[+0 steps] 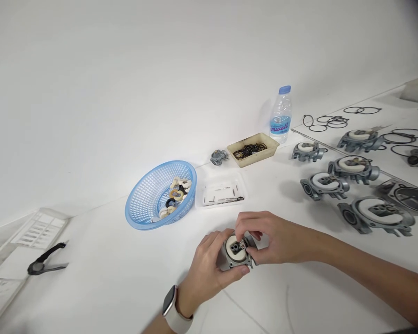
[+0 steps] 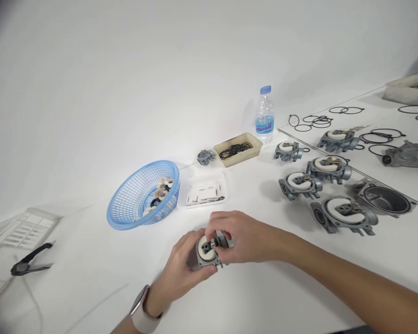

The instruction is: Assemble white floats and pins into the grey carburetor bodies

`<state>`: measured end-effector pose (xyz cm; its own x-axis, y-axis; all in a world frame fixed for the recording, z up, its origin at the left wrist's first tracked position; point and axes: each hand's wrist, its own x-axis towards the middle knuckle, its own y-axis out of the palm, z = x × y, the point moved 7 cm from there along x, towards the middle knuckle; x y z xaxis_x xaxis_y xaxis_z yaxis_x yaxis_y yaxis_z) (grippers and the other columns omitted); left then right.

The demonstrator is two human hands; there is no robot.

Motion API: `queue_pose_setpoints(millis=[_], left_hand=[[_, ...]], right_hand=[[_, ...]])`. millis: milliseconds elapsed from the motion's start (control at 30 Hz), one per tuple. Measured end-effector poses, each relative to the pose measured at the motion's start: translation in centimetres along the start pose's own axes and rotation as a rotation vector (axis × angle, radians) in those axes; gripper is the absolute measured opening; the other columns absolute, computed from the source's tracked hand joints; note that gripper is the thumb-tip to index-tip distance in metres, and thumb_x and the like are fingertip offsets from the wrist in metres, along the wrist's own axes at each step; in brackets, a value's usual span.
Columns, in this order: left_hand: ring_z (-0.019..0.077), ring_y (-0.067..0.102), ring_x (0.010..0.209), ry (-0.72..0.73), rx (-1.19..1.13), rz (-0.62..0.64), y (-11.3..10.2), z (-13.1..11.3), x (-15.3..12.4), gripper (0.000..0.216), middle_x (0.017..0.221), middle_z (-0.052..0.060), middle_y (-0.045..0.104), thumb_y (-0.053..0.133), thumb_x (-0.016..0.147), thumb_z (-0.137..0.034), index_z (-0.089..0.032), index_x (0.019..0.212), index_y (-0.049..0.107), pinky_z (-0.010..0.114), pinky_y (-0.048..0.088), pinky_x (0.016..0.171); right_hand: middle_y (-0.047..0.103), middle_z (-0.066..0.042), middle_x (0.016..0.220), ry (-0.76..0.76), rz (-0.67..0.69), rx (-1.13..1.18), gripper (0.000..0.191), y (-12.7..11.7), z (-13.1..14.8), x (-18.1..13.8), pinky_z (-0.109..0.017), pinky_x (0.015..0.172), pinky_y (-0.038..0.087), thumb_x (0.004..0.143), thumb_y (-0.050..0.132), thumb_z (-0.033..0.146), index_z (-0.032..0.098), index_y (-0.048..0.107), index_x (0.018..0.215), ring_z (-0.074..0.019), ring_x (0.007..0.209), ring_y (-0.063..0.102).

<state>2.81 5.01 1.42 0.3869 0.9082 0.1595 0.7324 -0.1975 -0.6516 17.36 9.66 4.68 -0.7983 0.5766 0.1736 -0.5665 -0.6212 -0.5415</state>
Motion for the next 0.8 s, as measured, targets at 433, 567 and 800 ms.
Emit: queue_pose_setpoints(millis=[433,567,800], left_hand=[[0.0284,0.063,0.105,0.011,0.026,0.003,0.08,0.28,-0.07,0.058,0.121,0.007,0.068,0.071,0.089,-0.057,-0.027,0.136,0.055,0.042,0.050,0.092],[0.0279,0.063,0.106,0.020,0.018,0.004,0.15,0.31,-0.23,0.057,0.123,0.005,0.067,0.072,0.089,-0.057,-0.030,0.136,0.053,0.042,0.049,0.093],[0.0277,0.063,0.105,0.017,0.026,0.004,0.13,0.31,-0.25,0.057,0.122,0.006,0.067,0.073,0.089,-0.055,-0.029,0.135,0.053,0.041,0.049,0.091]], right_hand=[[0.062,0.003,0.095,0.021,0.026,-0.080,0.026,-0.37,0.67,-0.15,-0.022,0.064,0.041,0.077,0.061,0.007,0.022,0.064,0.099,-0.0103,0.073,0.055],[0.063,0.003,0.097,0.021,0.020,-0.093,0.027,-0.25,0.63,-0.17,-0.022,0.062,0.040,0.077,0.061,0.008,0.023,0.064,0.099,-0.0099,0.070,0.054],[0.063,0.003,0.097,0.013,0.009,-0.103,0.025,0.10,0.56,-0.21,-0.022,0.056,0.035,0.077,0.060,0.009,0.023,0.064,0.097,-0.0087,0.065,0.050]])
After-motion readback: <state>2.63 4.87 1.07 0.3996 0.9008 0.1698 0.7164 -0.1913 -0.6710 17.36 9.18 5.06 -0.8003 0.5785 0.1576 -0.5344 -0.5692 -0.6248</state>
